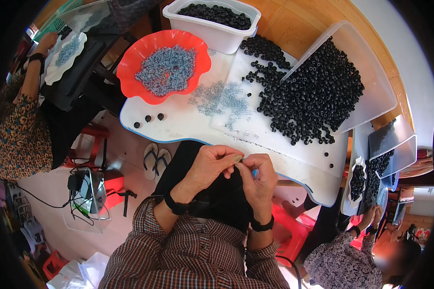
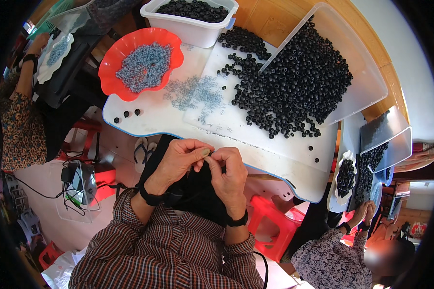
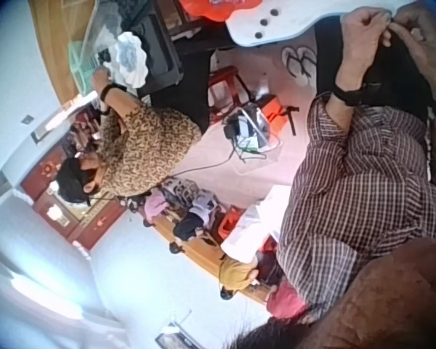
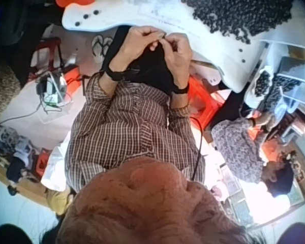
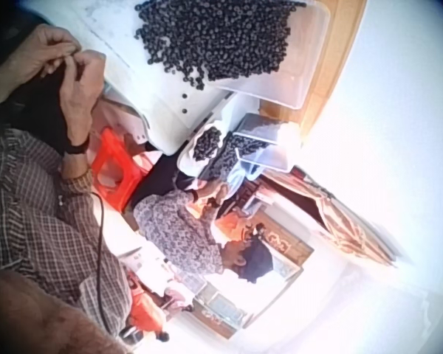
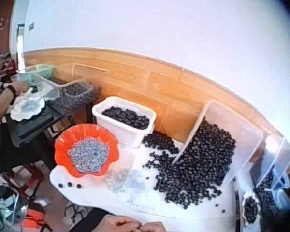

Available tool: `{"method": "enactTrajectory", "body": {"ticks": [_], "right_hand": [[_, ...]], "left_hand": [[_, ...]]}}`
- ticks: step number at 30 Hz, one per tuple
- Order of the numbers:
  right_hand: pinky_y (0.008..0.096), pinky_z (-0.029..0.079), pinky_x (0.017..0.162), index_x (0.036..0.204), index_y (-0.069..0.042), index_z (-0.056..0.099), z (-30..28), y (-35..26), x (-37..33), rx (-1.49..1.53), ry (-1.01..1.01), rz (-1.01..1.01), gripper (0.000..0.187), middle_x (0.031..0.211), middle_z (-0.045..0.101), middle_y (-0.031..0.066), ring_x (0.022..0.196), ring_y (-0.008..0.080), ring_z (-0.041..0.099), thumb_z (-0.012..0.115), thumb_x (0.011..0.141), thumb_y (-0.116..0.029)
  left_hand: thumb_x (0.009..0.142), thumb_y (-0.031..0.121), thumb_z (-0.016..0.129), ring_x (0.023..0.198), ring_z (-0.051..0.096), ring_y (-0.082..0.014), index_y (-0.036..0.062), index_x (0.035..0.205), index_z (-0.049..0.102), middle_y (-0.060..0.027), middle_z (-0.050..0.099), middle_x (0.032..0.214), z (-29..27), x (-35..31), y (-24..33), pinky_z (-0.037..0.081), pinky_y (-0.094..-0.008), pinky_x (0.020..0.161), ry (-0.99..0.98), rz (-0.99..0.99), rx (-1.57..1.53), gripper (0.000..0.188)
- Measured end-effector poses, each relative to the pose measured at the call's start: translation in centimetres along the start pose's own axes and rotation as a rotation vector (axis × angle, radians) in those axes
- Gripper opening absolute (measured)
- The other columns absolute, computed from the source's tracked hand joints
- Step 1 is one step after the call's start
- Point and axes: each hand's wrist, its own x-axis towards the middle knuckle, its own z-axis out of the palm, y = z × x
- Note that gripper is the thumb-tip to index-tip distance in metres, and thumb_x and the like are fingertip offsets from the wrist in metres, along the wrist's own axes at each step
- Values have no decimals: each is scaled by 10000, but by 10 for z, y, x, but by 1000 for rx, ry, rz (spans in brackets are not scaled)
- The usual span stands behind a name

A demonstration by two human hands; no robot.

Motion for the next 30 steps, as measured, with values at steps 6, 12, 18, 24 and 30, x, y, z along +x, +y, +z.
{"method": "enactTrajectory", "body": {"ticks": [6,12,18,24,30], "right_hand": [[273,495,550,870,-12,528,1,0,0,-39,-27,-59,206,844,568,103,626,176,582,703,784,53],[267,476,527,892,-19,498,-5,-2,2,-17,-107,-83,252,816,546,89,611,149,564,703,767,58],[209,417,519,859,-41,506,-16,11,2,134,-192,46,249,796,524,29,599,67,504,711,754,53],[203,396,538,820,-43,504,-30,17,4,238,-45,236,236,772,503,-4,613,46,480,708,754,56],[279,456,541,840,-3,516,-27,38,17,-171,-13,150,168,772,546,67,580,132,543,676,794,16]], "left_hand": [[921,81,620,588,565,-60,-52,1030,676,-40,645,757,2,-1,-1,480,-176,514,17,-5,-39,181],[916,89,631,605,571,-59,-52,1025,676,-45,657,785,-1,-2,2,483,-179,527,-27,-7,4,184],[921,82,618,609,565,-53,-29,1026,685,-30,656,780,6,-4,7,485,-183,539,-65,24,76,167],[935,81,593,636,567,-50,-17,1079,667,-26,653,816,-8,-2,8,497,-183,575,34,87,55,189],[955,78,561,674,575,-70,-24,1116,647,-59,653,897,-4,-2,4,514,-201,611,21,16,-101,209]]}}
